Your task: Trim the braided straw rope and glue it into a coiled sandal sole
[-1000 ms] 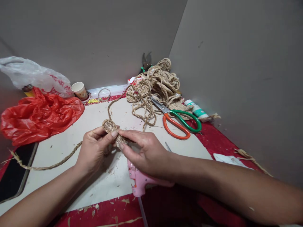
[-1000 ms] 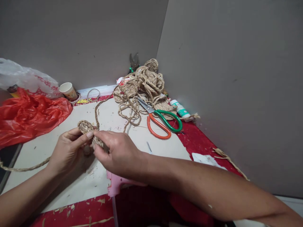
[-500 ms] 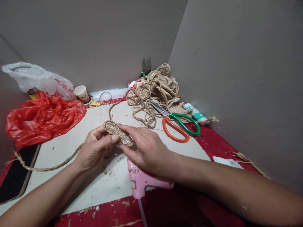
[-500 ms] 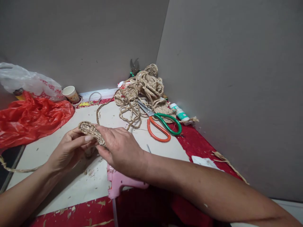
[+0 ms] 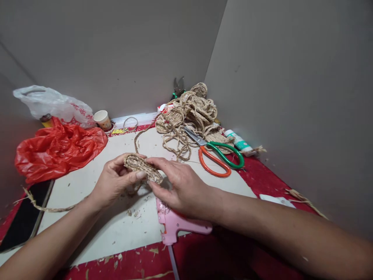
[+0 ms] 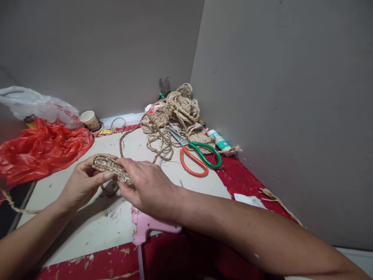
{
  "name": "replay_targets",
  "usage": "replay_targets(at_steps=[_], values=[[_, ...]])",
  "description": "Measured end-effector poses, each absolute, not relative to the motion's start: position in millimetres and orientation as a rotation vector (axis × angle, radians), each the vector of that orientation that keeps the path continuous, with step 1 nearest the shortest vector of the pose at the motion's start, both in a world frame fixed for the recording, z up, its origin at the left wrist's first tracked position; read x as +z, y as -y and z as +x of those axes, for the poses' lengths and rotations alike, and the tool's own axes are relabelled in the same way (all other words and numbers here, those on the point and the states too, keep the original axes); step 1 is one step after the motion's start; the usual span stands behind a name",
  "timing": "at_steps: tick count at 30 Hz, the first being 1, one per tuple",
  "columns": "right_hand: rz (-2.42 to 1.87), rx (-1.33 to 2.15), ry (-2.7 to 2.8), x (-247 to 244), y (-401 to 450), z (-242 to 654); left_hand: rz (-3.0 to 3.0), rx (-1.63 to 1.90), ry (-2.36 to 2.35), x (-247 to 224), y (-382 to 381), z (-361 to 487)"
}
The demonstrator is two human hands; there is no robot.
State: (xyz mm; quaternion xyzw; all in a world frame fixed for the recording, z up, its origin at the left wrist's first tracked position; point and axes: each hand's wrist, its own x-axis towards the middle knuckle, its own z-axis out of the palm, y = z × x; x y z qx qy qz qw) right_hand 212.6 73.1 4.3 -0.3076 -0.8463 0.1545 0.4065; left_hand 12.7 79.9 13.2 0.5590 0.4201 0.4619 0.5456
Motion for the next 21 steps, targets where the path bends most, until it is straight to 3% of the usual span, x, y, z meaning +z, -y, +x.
replay_targets(at_steps=[5, 21], values=[[-0.810, 0.553, 2.101, 9.6, -70.6, 214.0, 1.296, 1.130, -0.958, 12.5, -76.5, 13.1], [-0.891, 0.473, 2.154, 4.9, -72.5, 211.1, 1.140, 1.130, -0.916, 6.7, -75.4, 21.0]])
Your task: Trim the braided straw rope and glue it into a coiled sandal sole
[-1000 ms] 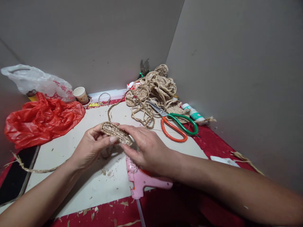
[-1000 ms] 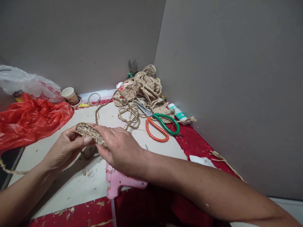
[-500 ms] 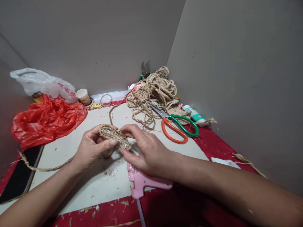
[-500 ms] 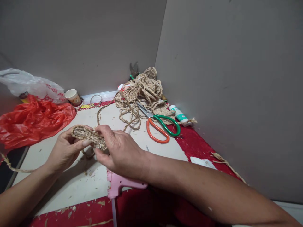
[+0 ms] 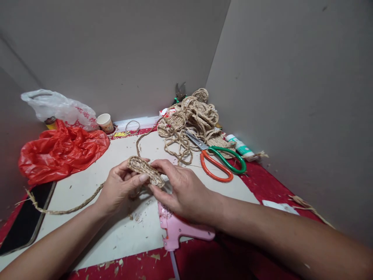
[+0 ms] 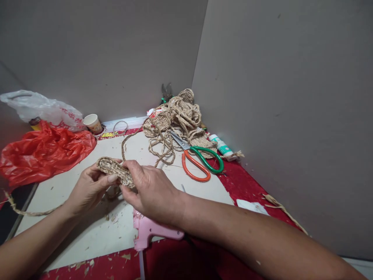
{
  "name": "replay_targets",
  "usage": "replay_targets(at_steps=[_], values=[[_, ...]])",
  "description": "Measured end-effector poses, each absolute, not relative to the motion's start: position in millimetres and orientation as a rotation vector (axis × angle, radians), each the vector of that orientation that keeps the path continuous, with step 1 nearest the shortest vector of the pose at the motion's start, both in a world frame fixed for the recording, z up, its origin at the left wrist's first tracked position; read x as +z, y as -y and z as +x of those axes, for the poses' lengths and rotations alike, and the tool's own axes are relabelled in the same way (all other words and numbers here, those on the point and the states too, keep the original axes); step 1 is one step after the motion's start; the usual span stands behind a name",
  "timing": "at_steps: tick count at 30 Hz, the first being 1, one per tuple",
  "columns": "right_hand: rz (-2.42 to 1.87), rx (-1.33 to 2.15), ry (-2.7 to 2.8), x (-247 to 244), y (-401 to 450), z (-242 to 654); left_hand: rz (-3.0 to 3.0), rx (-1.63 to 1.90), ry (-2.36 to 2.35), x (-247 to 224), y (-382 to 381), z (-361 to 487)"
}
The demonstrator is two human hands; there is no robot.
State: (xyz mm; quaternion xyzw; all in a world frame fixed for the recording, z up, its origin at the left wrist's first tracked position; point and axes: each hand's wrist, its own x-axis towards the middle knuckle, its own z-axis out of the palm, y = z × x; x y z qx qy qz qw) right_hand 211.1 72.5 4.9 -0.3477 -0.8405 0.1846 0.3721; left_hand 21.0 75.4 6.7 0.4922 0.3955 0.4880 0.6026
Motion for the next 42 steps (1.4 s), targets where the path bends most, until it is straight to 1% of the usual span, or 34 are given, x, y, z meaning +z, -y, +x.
replay_targets(at_steps=[5, 12, 16, 20, 23, 26, 30, 33, 36, 39, 42], values=[[-0.945, 0.525, 2.158, 5, -73, 211, 1.152, 1.221, -0.898, 14, -80, 18], [-0.943, 0.572, 2.157, 9, -72, 210, 1.202, 1.217, -0.927, 13, -83, 12], [-0.971, 0.549, 2.140, 8, -72, 211, 1.136, 1.167, -0.872, 11, -77, 20], [-0.996, 0.548, 2.198, 6, -72, 210, 1.067, 1.095, -0.922, 6, -73, 27], [-0.966, 0.454, 2.259, 10, -73, 211, 1.053, 1.095, -0.953, 5, -75, 26], [-0.911, 0.262, 2.268, 19, -71, 219, 1.070, 1.123, -0.958, 5, -80, 23], [-0.974, 0.137, 2.357, 29, -57, 242, 1.040, 1.157, -0.931, 4, -87, 19], [-1.036, 0.172, 2.458, 24, -37, 259, 1.033, 1.161, -0.937, 1, -91, 16], [-1.143, 0.232, 2.599, 7, -19, 265, 1.029, 1.157, -0.945, -3, -94, 14], [-1.225, 0.384, 2.726, -9, -9, 262, 1.002, 1.168, -0.936, -4, -95, 13], [-1.220, 0.601, 2.710, -15, -7, 258, 0.986, 1.178, -0.931, -6, -96, 13]])
